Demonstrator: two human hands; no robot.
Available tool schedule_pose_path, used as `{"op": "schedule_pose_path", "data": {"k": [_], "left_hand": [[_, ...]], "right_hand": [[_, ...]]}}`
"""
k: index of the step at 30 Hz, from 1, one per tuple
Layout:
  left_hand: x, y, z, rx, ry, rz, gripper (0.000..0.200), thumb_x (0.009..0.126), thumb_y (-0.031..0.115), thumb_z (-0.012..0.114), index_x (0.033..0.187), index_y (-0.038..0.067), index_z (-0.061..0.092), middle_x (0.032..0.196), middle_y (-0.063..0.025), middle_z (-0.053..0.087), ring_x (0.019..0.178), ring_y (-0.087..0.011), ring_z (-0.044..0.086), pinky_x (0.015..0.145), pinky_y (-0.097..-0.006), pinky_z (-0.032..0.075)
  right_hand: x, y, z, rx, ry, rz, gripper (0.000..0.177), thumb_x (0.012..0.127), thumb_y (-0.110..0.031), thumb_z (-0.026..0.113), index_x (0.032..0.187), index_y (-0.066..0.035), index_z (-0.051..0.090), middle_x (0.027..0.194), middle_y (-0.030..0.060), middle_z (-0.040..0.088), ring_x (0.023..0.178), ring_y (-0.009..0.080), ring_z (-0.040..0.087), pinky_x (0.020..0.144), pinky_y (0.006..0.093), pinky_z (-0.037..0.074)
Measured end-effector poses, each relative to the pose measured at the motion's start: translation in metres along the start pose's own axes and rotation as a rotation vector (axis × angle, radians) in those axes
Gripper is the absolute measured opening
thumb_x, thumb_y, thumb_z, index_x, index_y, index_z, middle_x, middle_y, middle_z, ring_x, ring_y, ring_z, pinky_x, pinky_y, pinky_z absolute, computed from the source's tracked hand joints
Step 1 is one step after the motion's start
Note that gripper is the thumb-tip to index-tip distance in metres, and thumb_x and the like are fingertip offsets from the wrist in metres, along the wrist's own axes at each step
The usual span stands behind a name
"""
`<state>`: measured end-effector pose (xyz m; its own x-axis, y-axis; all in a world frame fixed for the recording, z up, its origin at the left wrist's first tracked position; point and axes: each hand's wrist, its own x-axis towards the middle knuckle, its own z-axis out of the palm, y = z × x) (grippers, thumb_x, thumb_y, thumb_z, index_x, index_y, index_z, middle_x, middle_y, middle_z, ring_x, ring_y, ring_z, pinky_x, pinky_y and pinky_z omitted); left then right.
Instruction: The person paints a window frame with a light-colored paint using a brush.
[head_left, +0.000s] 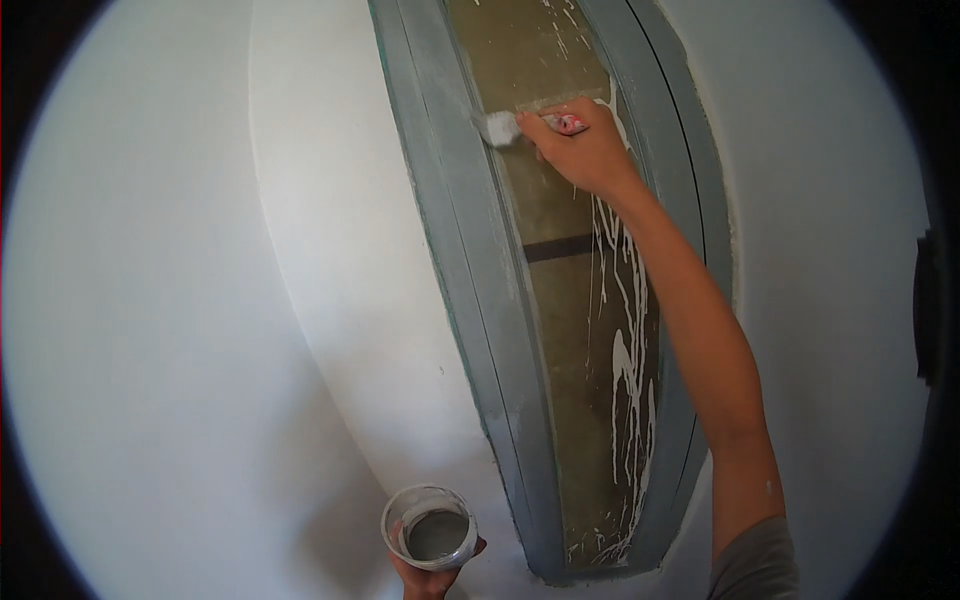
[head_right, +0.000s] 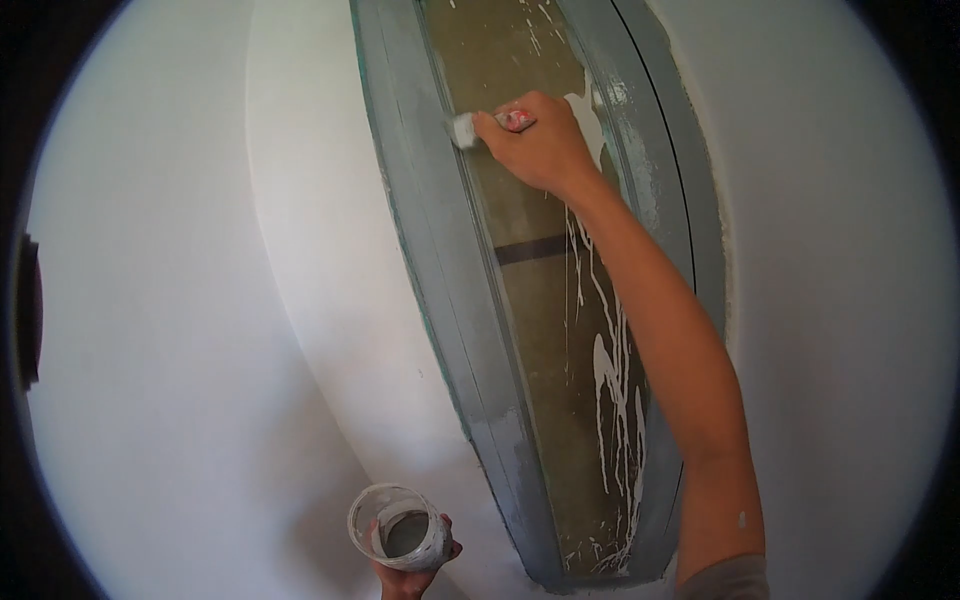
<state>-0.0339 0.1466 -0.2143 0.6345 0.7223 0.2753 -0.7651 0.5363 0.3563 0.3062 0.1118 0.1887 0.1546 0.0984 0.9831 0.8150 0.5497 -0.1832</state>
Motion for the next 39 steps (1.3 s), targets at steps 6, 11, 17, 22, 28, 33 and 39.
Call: {"op": "schedule_pose_path", "data": {"k": [6,11,17,22,28,33,39], "left_hand": [[0.012,-0.003,-0.038,0.086,0.012,0.047,0.078,0.086,0.062,0.061,0.14,0.007,0.051,0.132,-0.0189,0.061,0.117,-0.0432,0.059,0.087,-0.066,0.049],[0.015,-0.005,-0.041,0.054,-0.031,0.058,0.078,0.085,0.062,0.064,0.14,0.008,0.052,0.132,-0.0194,0.061,0.116,-0.0446,0.059,0.084,-0.0639,0.05],[0.013,-0.004,-0.028,0.223,0.147,0.168,0.076,0.086,0.063,0.056,0.138,0.008,0.051,0.129,-0.0165,0.061,0.117,-0.0405,0.059,0.088,-0.0672,0.045],[0.023,0.0,-0.027,0.007,0.105,0.013,0.073,0.083,0.068,0.057,0.132,0.013,0.057,0.12,-0.0126,0.064,0.113,-0.039,0.059,0.082,-0.059,0.043],[0.022,-0.007,-0.024,0.125,0.113,0.113,0.077,0.088,0.064,0.06,0.139,0.007,0.052,0.133,-0.0185,0.061,0.114,-0.043,0.06,0.085,-0.063,0.051],[0.022,-0.007,-0.032,0.106,0.121,0.111,0.076,0.09,0.066,0.055,0.138,0.007,0.053,0.131,-0.0173,0.062,0.114,-0.0407,0.061,0.087,-0.0618,0.053],[0.035,-0.006,-0.045,0.121,0.069,0.12,0.072,0.093,0.064,0.053,0.139,0.008,0.053,0.133,-0.0164,0.061,0.116,-0.0391,0.061,0.09,-0.06,0.054]], "right_hand": [[0.022,-0.015,-0.02,0.024,0.06,0.021,0.036,0.082,-0.029,0.076,0.068,-0.002,0.056,0.061,0.004,0.063,0.058,0.0125,0.058,0.062,0.0298,0.049],[0.06,-0.009,0.009,-0.026,0.244,-0.162,0.039,0.083,-0.032,0.074,0.07,0.001,0.058,0.062,0.0062,0.062,0.061,0.0194,0.059,0.066,0.0352,0.051],[0.024,-0.017,0.002,-0.204,-0.009,-0.095,0.039,0.082,-0.032,0.074,0.071,0.003,0.061,0.064,0.0095,0.062,0.063,0.0225,0.06,0.067,0.0359,0.051],[0.021,-0.027,-0.027,-0.164,-0.165,-0.014,0.036,0.081,-0.031,0.075,0.071,0.001,0.062,0.067,0.0089,0.066,0.065,0.0203,0.061,0.067,0.0354,0.051],[0.057,-0.034,-0.01,-0.089,0.123,-0.088,0.036,0.081,-0.034,0.075,0.081,0.001,0.066,0.075,0.0107,0.07,0.072,0.0215,0.066,0.07,0.0354,0.053],[0.053,-0.013,0.011,-0.194,0.13,-0.117,0.039,0.082,-0.036,0.075,0.078,0.002,0.066,0.075,0.0148,0.07,0.072,0.0265,0.066,0.071,0.0371,0.053],[-0.007,-0.033,-0.027,-0.193,-0.168,-0.053,0.039,0.084,-0.027,0.072,0.063,0.004,0.061,0.054,0.0124,0.054,0.05,0.0221,0.047,0.056,0.0381,0.043]]}}
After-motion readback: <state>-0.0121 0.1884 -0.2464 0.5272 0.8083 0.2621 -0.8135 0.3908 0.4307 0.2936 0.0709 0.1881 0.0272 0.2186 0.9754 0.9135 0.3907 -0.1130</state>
